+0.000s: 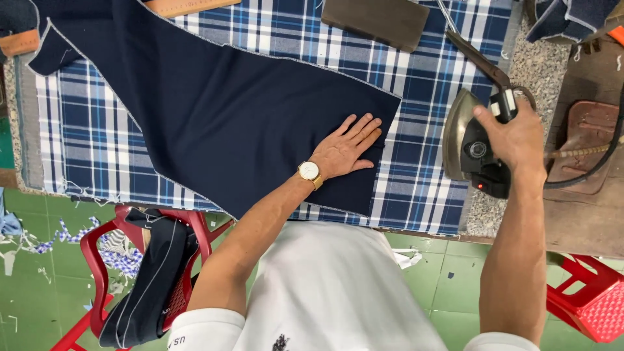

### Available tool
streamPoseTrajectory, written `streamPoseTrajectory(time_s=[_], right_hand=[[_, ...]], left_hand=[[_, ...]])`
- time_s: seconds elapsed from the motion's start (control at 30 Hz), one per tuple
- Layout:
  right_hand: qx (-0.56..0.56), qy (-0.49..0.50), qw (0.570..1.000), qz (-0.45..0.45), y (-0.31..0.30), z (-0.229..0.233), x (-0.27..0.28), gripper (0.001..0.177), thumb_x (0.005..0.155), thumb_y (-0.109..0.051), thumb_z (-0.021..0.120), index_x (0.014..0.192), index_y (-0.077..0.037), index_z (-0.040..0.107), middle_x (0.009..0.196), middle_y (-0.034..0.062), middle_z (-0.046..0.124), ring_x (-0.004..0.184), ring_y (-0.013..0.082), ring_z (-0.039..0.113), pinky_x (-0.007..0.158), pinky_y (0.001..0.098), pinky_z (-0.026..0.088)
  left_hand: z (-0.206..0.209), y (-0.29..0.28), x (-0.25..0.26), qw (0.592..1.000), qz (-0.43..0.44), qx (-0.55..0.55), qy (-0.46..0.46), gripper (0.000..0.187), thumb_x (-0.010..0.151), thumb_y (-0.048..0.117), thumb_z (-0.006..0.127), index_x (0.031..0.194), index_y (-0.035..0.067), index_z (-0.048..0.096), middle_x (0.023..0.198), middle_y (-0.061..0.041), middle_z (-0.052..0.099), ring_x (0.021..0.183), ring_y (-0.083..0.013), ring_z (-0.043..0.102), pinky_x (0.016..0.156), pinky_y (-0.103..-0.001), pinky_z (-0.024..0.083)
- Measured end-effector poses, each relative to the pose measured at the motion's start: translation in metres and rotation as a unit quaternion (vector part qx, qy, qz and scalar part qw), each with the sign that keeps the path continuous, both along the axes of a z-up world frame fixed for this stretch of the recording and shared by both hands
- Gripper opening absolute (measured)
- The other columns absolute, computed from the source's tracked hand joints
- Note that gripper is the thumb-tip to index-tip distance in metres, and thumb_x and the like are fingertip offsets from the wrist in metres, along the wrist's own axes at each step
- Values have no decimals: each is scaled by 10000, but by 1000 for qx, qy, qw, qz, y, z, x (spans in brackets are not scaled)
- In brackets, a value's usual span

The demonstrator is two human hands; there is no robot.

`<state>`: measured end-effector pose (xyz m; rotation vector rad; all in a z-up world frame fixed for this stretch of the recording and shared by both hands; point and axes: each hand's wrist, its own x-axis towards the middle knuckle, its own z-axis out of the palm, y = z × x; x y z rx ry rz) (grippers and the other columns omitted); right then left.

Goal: The person irons a dark blue fabric piece on a plaid-covered table using a steam iron and a wooden pressing block. They smooth the fabric, press seams with the block, and move the ironed piece aside to work on another section.

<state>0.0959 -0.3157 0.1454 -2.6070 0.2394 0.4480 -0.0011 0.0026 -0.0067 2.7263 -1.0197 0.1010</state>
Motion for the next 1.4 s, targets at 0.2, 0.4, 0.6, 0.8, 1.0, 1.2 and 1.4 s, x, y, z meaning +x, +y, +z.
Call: streamPoseTrajectory(time_s=[0.2,0.4,0.6,0.8,1.0,1.2,1.4], right_hand=[[-9,98,994,-39,50,35,-38,556,1024,-442,683,1359,-16,562,1226,251,648,1148,437,621,960,604,499],[-34,85,996,-15,49,2,-100,643,914,-483,783,1337,-20,642,1171,351,669,1138,551,610,933,618,508],[16,114,992,-41,62,15,-131,693,946,-498,756,1397,1,589,1197,342,650,1175,564,587,906,651,507],[-48,129,989,-54,39,-20,-117,691,878,-628,758,1365,-154,638,1165,258,702,1151,498,629,919,582,541],[-36,50,998,-26,37,-9,-67,614,966,-524,775,1331,-45,653,1129,319,691,1101,531,641,870,592,538],[-7,45,999,-6,31,3,-9,490,1046,-430,719,1278,-11,620,1131,216,685,1034,399,641,857,551,518],[-7,-30,999,24,11,-20,23,463,1058,-428,768,1229,-8,671,1070,182,708,949,377,655,771,531,520]], left_hand=[[4,1,1,1000,1,-6,-10,797,1047,652,464,1563,45,425,1665,-149,281,1550,-323,245,1274,-519,215],[-20,-3,1,999,-5,-52,7,870,1032,691,400,1615,56,283,1687,-164,236,1566,-327,194,1286,-526,93],[-19,-2,1,999,-6,-45,17,875,1034,685,426,1630,68,253,1699,-152,198,1574,-321,160,1287,-530,83],[-13,-3,3,999,-8,-44,21,867,1031,685,433,1622,70,274,1698,-151,200,1574,-317,169,1290,-526,82],[-2,-1,2,999,-5,-44,15,853,1028,674,444,1604,60,307,1688,-163,221,1568,-324,183,1291,-532,93],[12,0,2,1000,0,6,-13,778,1057,646,482,1562,56,446,1659,-145,295,1546,-326,252,1270,-517,228],[8,0,2,1000,0,7,5,781,1064,643,420,1579,56,402,1671,-141,267,1554,-320,236,1278,-517,214]])
